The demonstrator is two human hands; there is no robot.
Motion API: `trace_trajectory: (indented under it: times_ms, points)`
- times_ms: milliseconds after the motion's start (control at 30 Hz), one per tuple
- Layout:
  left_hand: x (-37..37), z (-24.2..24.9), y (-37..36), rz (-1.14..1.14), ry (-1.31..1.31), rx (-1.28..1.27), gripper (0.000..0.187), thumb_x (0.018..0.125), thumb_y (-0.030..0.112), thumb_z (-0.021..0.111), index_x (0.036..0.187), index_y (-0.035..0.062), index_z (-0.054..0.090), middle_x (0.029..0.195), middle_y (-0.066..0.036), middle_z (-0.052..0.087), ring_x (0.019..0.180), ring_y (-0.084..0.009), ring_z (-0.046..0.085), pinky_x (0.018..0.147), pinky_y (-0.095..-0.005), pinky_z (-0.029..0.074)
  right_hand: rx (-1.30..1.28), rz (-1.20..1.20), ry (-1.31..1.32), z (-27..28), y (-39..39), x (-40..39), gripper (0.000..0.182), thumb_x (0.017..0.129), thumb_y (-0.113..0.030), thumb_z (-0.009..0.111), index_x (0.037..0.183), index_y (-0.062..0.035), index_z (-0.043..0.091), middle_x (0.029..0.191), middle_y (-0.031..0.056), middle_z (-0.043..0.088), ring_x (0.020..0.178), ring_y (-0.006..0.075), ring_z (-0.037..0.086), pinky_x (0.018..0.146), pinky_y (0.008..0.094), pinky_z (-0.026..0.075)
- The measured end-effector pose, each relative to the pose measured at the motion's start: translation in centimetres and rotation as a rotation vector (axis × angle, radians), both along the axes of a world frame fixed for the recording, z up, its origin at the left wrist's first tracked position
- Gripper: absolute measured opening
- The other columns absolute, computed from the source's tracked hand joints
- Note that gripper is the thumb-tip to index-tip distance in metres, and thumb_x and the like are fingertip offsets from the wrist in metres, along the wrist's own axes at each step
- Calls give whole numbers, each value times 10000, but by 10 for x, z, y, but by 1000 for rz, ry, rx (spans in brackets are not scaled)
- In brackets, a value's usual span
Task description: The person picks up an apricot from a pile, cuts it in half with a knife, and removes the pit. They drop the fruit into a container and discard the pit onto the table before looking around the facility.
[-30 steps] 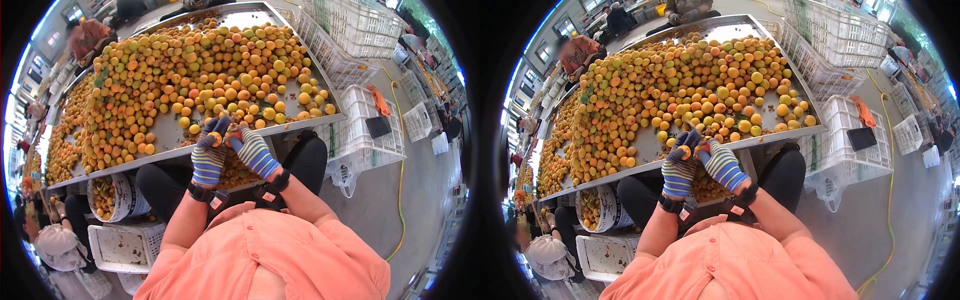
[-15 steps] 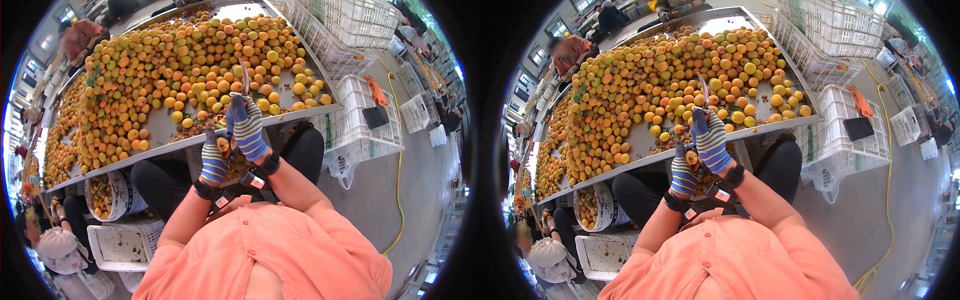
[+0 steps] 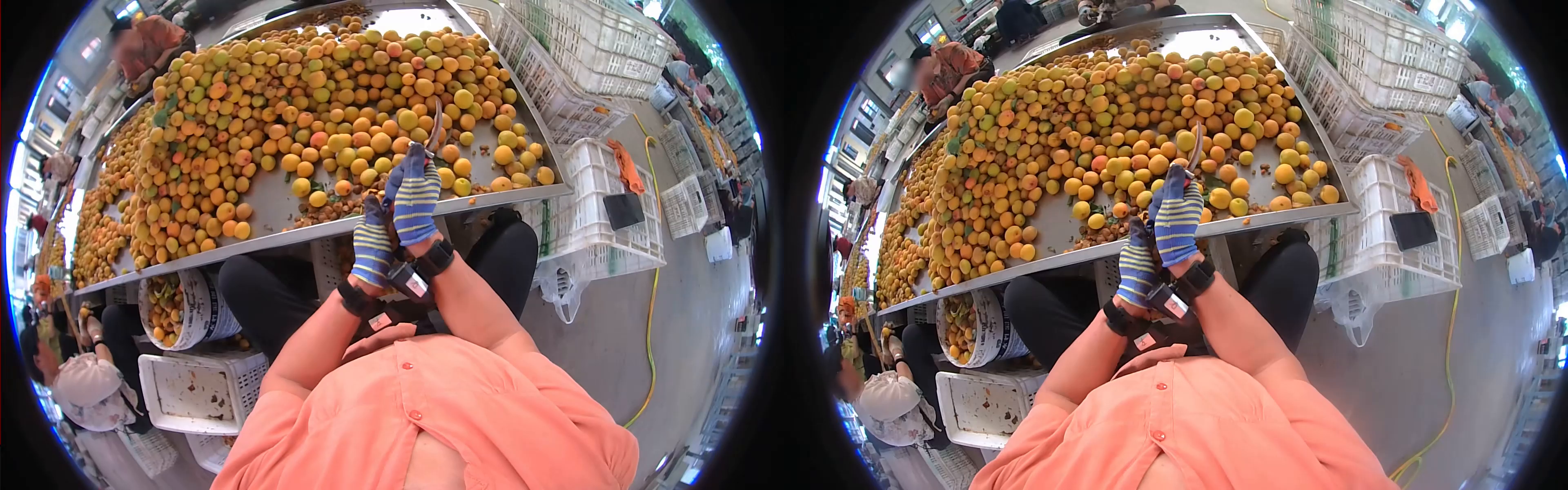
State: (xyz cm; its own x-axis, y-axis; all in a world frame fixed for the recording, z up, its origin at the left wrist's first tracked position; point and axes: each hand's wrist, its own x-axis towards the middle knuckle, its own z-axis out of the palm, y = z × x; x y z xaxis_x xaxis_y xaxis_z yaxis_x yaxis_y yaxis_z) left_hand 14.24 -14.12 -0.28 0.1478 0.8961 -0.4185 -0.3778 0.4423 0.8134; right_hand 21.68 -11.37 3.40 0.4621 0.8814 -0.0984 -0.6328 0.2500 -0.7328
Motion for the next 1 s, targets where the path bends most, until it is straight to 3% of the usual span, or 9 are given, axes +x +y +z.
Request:
trace_trajectory:
  times_ms: [100, 233, 400, 433, 633, 733, 833, 967, 1000]
  points:
    - [-5, -58, 47, -34, -169, -162, 503, 872, 605, 492, 822, 123, 628, 539, 52, 472, 414, -82, 395, 362, -231, 244, -85, -23, 199, -14, 32, 8, 384, 948, -425, 485, 675, -180, 370, 522, -86, 297, 401, 47, 267, 371, 220, 219]
    - [3, 21, 57, 111, -366, -335, 485, 879, 603, 469, 809, 129, 542, 611, -25, 518, 453, -150, 449, 376, -256, 367, 14, 96, 677, -21, 69, 30, 393, 952, -448, 451, 693, -168, 355, 519, -64, 288, 393, 84, 268, 388, 260, 280]
    - [-37, -38, 86, 88, -177, 269, 98, 898, 123, 506, 943, 37, 519, 795, -76, 561, 647, -168, 554, 611, -316, 531, 62, -422, -875, -48, 105, 48, 226, 935, -300, 550, 888, -81, 521, 614, -40, 467, 469, 47, 418, 405, 228, 361]
    - [-36, -21, 77, 163, -98, 371, 86, 884, 65, 491, 955, 29, 524, 805, -68, 559, 653, -154, 552, 622, -300, 528, -13, -398, -962, -29, 90, 47, 267, 930, -275, 550, 898, -10, 547, 691, 108, 588, 590, 216, 541, 564, 369, 433]
    - [-73, -23, 5, -625, 167, 248, 196, 890, 150, 540, 1060, 55, 556, 897, -29, 599, 748, -83, 559, 652, -198, 456, 15, -223, -301, -26, 72, 70, 263, 923, -327, 563, 845, -81, 514, 592, -39, 451, 446, 36, 416, 371, 191, 368]
    - [-77, -64, -10, -704, 329, 74, 278, 891, 227, 580, 1083, 25, 571, 942, -42, 614, 789, -94, 574, 684, -212, 467, 32, -173, -320, -35, 53, 73, 257, 928, -322, 560, 869, -83, 490, 575, -40, 423, 451, 46, 410, 391, 202, 381]
    - [-83, -54, -6, -805, 969, 615, 336, 890, 252, 605, 1115, 5, 570, 1001, -67, 621, 846, -99, 589, 709, -222, 475, 74, -179, -332, -38, 35, 72, 243, 940, -308, 543, 868, -80, 499, 575, -52, 424, 458, 32, 392, 389, 195, 339]
    - [-64, 19, 40, -767, 505, 277, 215, 887, 175, 616, 1027, 12, 615, 829, -30, 661, 660, -109, 588, 616, -255, 487, 14, -196, -383, -35, 15, 70, 233, 949, -289, 532, 852, -79, 501, 574, -51, 424, 463, 31, 393, 400, 201, 342]
    - [-59, 10, 64, -633, 617, 533, 204, 881, 171, 623, 1023, 26, 617, 826, -43, 657, 668, -113, 587, 616, -256, 485, 32, -175, -384, -34, 10, 69, 252, 948, -306, 530, 844, -80, 489, 570, -46, 415, 465, 39, 380, 408, 208, 324]
